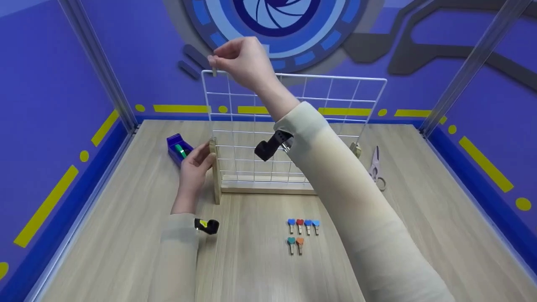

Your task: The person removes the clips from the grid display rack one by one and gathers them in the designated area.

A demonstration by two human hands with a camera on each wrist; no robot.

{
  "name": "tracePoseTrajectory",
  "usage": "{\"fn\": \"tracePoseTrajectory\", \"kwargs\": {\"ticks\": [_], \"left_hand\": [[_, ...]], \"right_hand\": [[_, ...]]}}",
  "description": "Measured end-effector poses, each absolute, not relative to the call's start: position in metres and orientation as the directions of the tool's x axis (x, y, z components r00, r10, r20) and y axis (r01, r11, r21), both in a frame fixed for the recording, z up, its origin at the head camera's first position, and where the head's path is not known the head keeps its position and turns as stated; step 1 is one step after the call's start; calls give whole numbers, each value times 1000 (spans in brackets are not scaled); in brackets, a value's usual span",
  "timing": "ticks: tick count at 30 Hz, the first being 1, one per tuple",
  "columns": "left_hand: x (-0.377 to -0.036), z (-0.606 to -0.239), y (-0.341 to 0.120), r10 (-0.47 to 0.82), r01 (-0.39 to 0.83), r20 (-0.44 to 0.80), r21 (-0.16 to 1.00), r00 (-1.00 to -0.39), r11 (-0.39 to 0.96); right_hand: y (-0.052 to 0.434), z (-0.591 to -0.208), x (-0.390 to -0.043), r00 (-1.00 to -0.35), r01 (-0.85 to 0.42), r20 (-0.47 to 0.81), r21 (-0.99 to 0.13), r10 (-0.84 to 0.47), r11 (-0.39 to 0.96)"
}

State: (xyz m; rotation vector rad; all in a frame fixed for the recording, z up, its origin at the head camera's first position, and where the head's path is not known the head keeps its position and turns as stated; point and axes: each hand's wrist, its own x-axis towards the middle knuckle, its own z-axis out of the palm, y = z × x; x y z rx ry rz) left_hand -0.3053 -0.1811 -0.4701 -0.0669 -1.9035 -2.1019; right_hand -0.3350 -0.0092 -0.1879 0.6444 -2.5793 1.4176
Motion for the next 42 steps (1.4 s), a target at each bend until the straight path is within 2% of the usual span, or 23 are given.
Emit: {"fn": "tracePoseTrajectory", "kwargs": {"ticks": [5, 19, 29, 38, 42], "left_hand": [[-305, -469, -180, -191, 248, 231, 966, -954, -70], [-305, -470, -180, -179, 257, 245, 965, -953, -47], [-307, -473, -181, -188, 275, 258, 959, -947, -70], [-308, -471, -182, -196, 256, 238, 964, -951, -70], [-308, -470, -183, -194, 248, 233, 967, -953, -58]], "right_hand": [[-10, -191, -334, -895, -441, 338, -768, -292, 464], [-7, -203, -336, -829, -559, 491, -748, -268, 357], [1, -213, -336, -776, -620, 573, -769, -263, 154], [21, -234, -324, -654, -714, 686, -699, -319, -42], [32, -248, -316, -635, -713, 690, -697, -349, -81]]}}
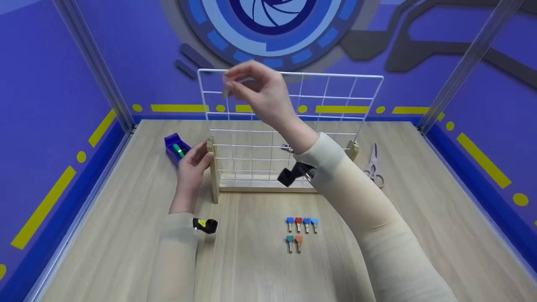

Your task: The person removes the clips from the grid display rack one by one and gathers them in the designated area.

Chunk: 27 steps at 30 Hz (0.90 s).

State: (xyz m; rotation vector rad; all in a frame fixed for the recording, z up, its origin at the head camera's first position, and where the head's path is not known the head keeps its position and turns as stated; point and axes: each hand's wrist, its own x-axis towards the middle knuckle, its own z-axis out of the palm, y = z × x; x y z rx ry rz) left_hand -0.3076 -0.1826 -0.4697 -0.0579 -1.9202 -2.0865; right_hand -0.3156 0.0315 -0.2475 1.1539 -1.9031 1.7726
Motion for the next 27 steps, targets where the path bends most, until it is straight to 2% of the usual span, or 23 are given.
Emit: {"fn": "tracePoseTrajectory", "kwargs": {"ticks": [13, 27], "left_hand": [[-307, -469, -181, -197, 227, 218, 974, -956, -26], [-306, -467, -185, -185, 207, 201, 978, -962, -15]], "right_hand": [[82, -300, -286, -693, -609, 597, -785, -403, -115], [139, -352, -259, -763, -563, 499, -825, -410, 44]]}}
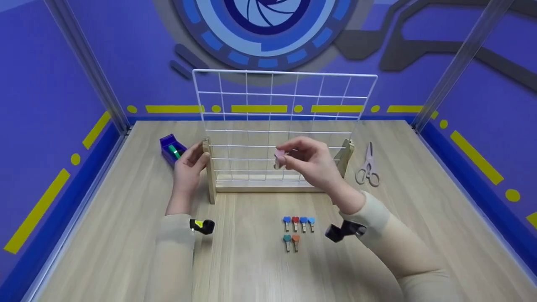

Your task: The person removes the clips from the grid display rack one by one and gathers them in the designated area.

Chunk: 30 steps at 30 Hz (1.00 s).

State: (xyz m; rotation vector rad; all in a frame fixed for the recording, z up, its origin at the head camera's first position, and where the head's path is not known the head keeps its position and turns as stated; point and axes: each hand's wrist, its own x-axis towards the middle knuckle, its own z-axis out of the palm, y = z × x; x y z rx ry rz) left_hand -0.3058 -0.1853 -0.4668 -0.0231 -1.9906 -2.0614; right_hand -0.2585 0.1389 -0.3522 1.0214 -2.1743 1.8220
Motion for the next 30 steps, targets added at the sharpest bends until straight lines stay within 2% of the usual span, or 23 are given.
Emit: {"fn": "tracePoseTrajectory", "kwargs": {"ticks": [10, 18, 25, 30], "left_hand": [[-304, -466, -186, -174, 199, 196, 980, -965, -4], [-304, -468, -186, -170, 211, 205, 978, -964, -13], [-303, -466, -186, -167, 199, 194, 980, -967, -13], [-303, -467, -187, -159, 202, 199, 979, -967, -3]], "right_hand": [[174, -392, -236, -835, -473, 383, -866, -396, 160], [196, -431, -222, -880, -364, 267, -910, -393, 197], [206, -464, -209, -952, -157, 51, -927, -302, 339], [209, -485, -198, -962, -34, -85, -907, -261, 420]]}}
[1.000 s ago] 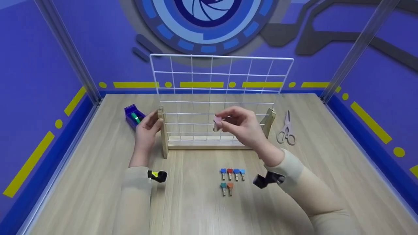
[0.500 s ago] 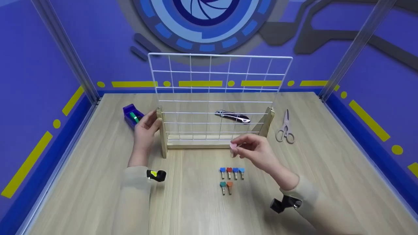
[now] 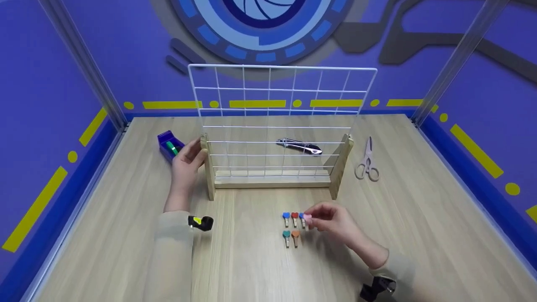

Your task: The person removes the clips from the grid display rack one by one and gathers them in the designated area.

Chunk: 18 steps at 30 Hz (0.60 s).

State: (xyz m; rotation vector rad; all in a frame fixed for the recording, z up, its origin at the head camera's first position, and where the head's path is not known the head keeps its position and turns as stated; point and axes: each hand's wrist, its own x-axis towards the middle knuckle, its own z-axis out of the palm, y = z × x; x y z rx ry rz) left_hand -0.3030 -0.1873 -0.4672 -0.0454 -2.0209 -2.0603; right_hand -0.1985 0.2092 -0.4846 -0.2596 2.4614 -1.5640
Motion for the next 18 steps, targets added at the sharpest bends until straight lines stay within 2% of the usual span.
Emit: {"fn": "tracePoseTrajectory", "kwargs": {"ticks": [9, 18], "left_hand": [[-301, -466, -188, -158, 196, 196, 980, -968, 20], [-302, -467, -187, -166, 200, 198, 980, -966, 6]], "right_hand": [[211, -508, -192, -944, -44, -117, -880, -307, 473], [206, -514, -191, -947, -34, -148, -838, -287, 544]]}}
